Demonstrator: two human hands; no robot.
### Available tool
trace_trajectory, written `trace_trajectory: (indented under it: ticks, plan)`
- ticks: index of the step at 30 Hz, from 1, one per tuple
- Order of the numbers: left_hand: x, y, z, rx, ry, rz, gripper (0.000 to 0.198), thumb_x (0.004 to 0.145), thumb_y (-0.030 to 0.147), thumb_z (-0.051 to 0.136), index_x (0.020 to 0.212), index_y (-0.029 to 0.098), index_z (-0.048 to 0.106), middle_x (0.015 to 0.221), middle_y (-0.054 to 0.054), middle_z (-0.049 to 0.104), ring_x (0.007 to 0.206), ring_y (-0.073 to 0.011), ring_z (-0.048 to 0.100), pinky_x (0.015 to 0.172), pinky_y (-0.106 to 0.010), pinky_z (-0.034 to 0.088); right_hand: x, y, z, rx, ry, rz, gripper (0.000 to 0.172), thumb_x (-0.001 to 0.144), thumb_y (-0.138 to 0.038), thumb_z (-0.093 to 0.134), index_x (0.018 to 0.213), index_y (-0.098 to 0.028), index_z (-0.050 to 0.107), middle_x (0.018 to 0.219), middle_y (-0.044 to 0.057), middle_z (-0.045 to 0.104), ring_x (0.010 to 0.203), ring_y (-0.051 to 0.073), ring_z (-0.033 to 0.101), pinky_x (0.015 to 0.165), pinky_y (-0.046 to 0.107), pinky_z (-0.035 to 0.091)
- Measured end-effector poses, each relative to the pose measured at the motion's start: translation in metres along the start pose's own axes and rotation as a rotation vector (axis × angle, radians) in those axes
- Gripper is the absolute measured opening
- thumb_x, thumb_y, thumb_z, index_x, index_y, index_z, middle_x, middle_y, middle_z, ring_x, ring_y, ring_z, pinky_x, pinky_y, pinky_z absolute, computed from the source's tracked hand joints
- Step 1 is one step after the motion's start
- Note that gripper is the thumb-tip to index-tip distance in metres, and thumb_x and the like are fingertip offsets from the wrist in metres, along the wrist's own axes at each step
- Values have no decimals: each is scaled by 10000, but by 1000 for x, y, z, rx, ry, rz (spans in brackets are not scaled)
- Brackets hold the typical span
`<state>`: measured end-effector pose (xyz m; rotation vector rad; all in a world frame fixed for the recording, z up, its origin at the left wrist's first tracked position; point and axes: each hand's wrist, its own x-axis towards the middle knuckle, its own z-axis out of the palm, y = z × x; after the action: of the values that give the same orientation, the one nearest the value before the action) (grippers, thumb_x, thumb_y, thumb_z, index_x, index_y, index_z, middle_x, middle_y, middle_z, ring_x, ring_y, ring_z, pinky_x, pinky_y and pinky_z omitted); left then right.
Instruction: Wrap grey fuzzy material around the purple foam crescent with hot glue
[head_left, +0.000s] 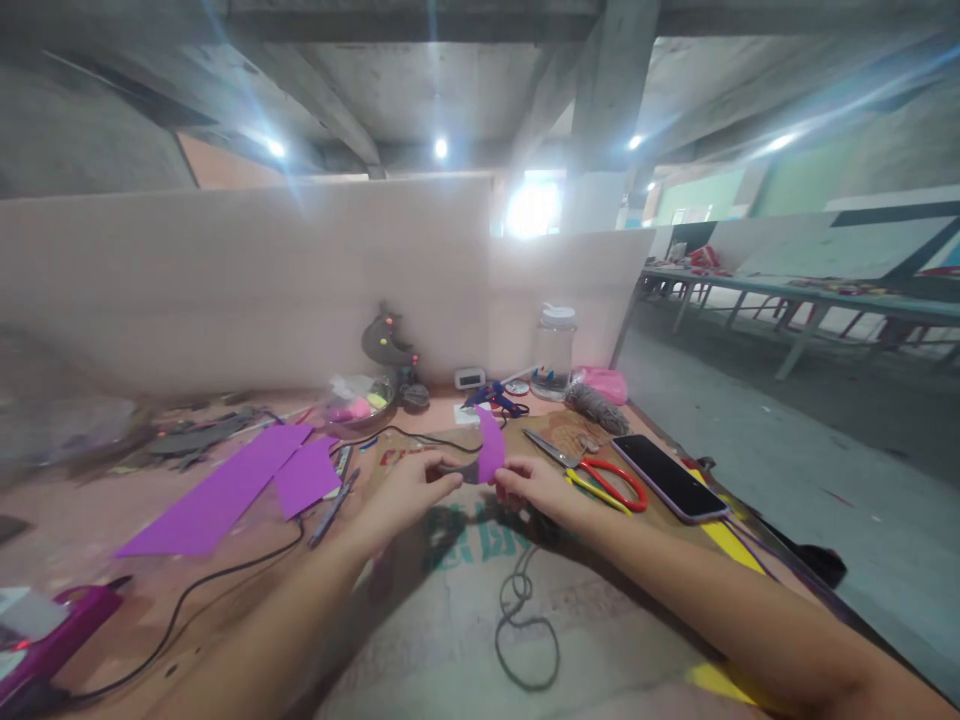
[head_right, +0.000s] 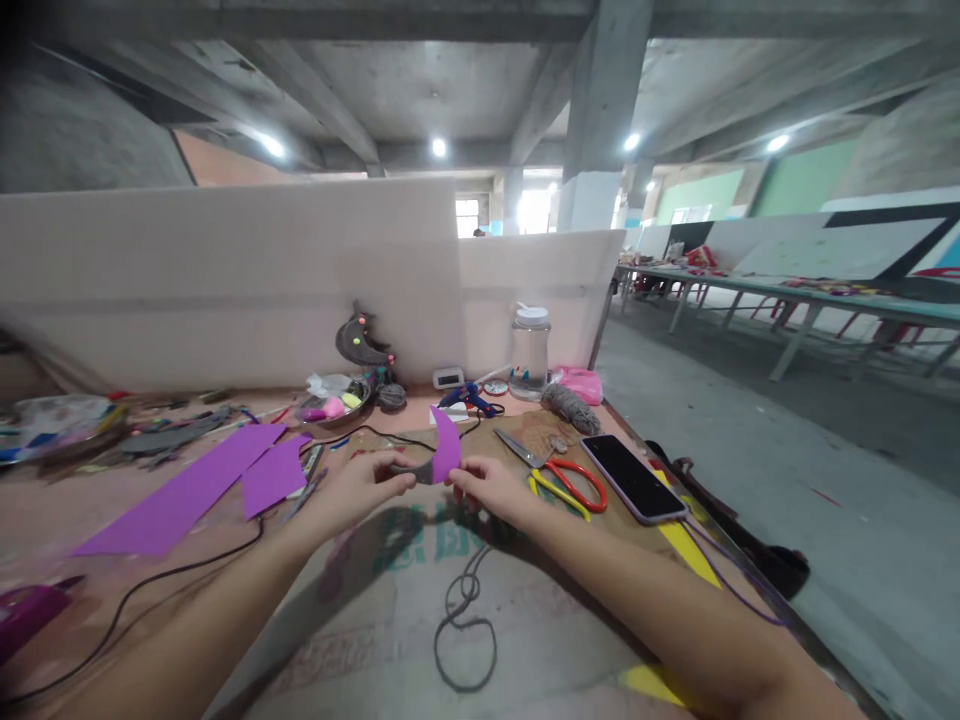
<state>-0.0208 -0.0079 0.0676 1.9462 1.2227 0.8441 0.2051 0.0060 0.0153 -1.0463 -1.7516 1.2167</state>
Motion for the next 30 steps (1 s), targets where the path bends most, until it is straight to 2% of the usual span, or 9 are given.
trace_trajectory:
  ticks: [3,5,7,11,16,24,27,30]
  plan:
    - [-6,-14,17,-79,-20,-32,223,778,367,643,831,170,732,799,-64,723,745,-220,634,657,-299,445,-3,11,4,-30,10,43,466,794,-595,618,803,-130,649,621,2,613,456,85,490,445,214,355]
    - [-7,-22,30,-135,-24,-58,256,780,396,640,801,150,708,736,-62,701,680,-203,620,620,-292,434,-4,13,3,-55,39,57,436,795,-561,646,779,-125,648,577,-19,572,462,83,475,450,214,347]
    - [-8,-30,42,-183,1,-77,297,795,425,617,811,135,678,677,-49,671,622,-184,596,592,-284,420,-4,15,1,-75,57,68,383,843,-505,630,805,-124,643,581,-35,550,474,78,470,473,213,378]
    - [-11,-43,58,-258,70,-68,303,807,445,594,810,144,625,654,-18,636,615,-159,570,626,-275,431,-4,20,0,-130,41,98,272,943,-389,559,916,-126,623,732,-22,600,564,81,543,559,235,483]
    - [-11,-52,62,-290,128,-42,317,826,471,572,757,162,567,587,20,561,564,-141,527,572,-259,399,-4,23,7,-195,26,122,254,946,-365,564,992,-124,624,891,19,644,731,127,626,661,290,544]
    - [-9,-57,66,-260,129,8,290,822,444,573,798,155,586,635,11,592,588,-143,546,581,-249,414,-3,26,21,-222,63,146,250,949,-349,563,1058,-129,613,949,37,649,764,132,635,678,301,554]
    - [-9,-56,67,-239,122,23,297,819,449,569,810,153,597,639,5,612,597,-150,562,595,-253,426,-2,29,21,-224,69,138,230,945,-341,571,1011,-126,619,899,22,645,719,118,624,649,281,546]
    - [-10,-53,66,-225,105,28,299,829,451,557,812,155,602,647,-4,628,607,-158,571,602,-259,433,-2,29,20,-215,84,112,218,929,-330,592,875,-121,619,736,-20,609,576,82,558,556,229,488]
